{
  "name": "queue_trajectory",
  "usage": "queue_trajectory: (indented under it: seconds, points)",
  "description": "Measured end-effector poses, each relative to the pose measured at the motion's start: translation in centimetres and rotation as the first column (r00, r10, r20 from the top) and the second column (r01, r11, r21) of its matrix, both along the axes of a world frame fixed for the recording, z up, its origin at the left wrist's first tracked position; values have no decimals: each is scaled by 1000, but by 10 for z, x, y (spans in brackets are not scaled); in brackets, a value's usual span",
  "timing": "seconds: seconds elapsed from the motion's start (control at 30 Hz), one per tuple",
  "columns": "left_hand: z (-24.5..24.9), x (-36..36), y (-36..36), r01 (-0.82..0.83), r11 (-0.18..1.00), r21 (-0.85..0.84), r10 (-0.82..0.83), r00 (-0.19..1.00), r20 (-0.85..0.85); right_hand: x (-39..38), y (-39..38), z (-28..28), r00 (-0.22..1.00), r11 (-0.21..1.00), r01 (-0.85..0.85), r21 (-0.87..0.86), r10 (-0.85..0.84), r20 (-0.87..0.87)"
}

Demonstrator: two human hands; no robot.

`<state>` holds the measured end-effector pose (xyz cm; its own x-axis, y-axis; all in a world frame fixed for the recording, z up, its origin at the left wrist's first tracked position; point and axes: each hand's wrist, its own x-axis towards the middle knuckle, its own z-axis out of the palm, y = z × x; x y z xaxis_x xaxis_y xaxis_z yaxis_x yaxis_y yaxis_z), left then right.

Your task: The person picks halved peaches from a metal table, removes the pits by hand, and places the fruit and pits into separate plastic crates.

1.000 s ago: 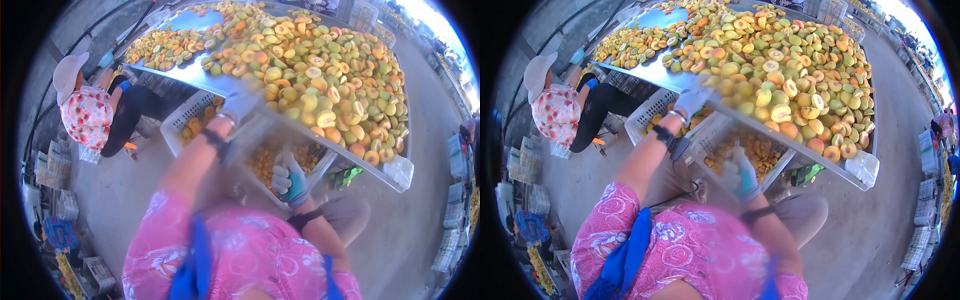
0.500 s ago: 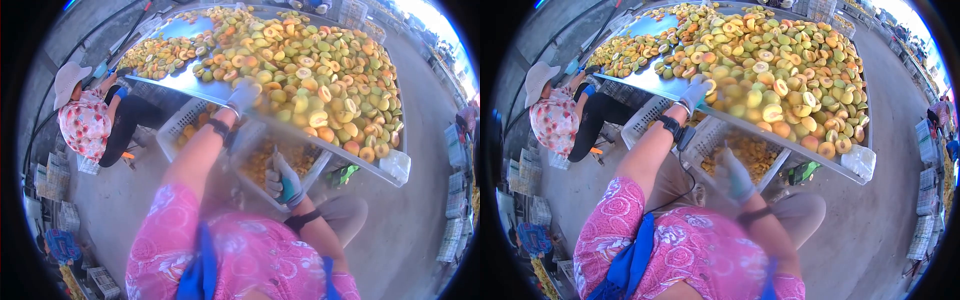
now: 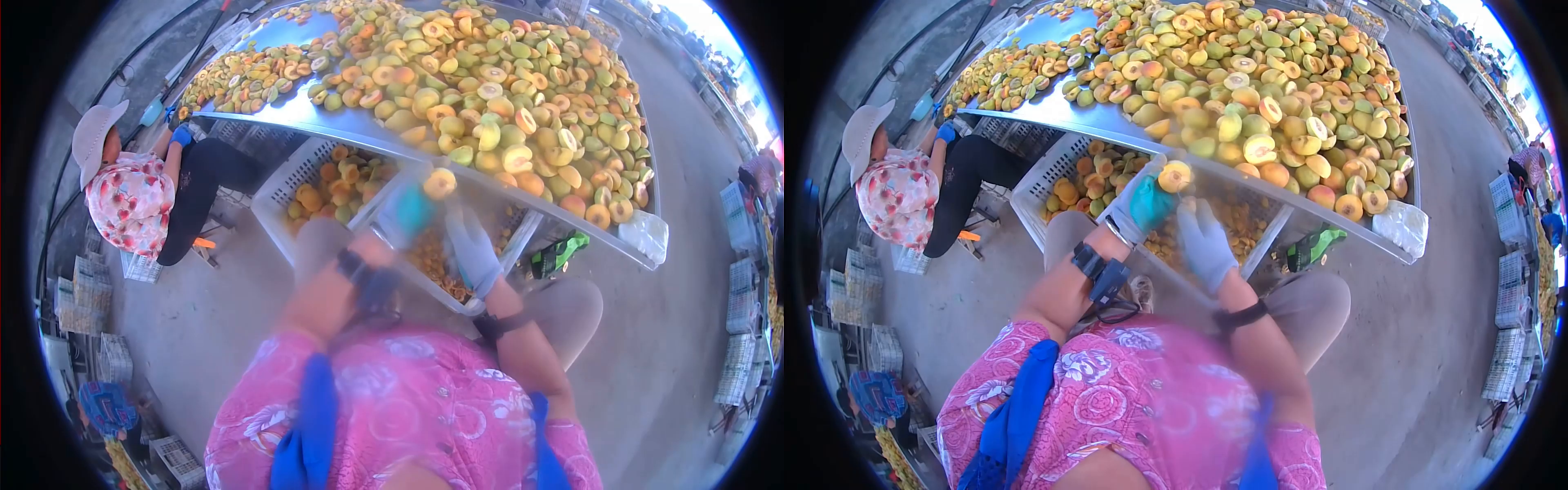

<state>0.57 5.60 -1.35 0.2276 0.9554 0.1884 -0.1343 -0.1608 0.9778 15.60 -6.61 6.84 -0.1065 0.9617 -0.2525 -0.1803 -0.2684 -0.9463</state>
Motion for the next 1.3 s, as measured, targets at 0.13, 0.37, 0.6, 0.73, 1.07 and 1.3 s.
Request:
queue_trajectory:
  seconds: [0.13, 0.37, 0.6, 0.73, 1.07, 1.3]
  points:
    - [80, 14, -60, 81, 986, -148, -54, 983, 177, 1, 3, -13, 996, 993, 30, 113, -39, 84]
    - [27, 25, -59, -15, 989, 147, 25, 997, -66, 6, -1, 0, 994, 988, 34, 154, -50, 101]
    - [58, 47, -69, -87, 957, -275, 173, 937, 304, 1, 3, -32, 975, 974, 36, 222, -83, 207]
    - [59, 52, -69, -82, 956, -281, 165, 944, 286, 12, -5, -3, 980, 995, -97, 37, 89, 178]
    - [-31, 59, -36, -210, 928, -308, 357, 740, 570, 10, -13, -22, 978, 908, -106, 406, 20, 209]
    - [57, 38, -66, -22, 909, -417, 138, 959, 249, 15, -17, 2, 964, 977, -166, -135, 132, -230]
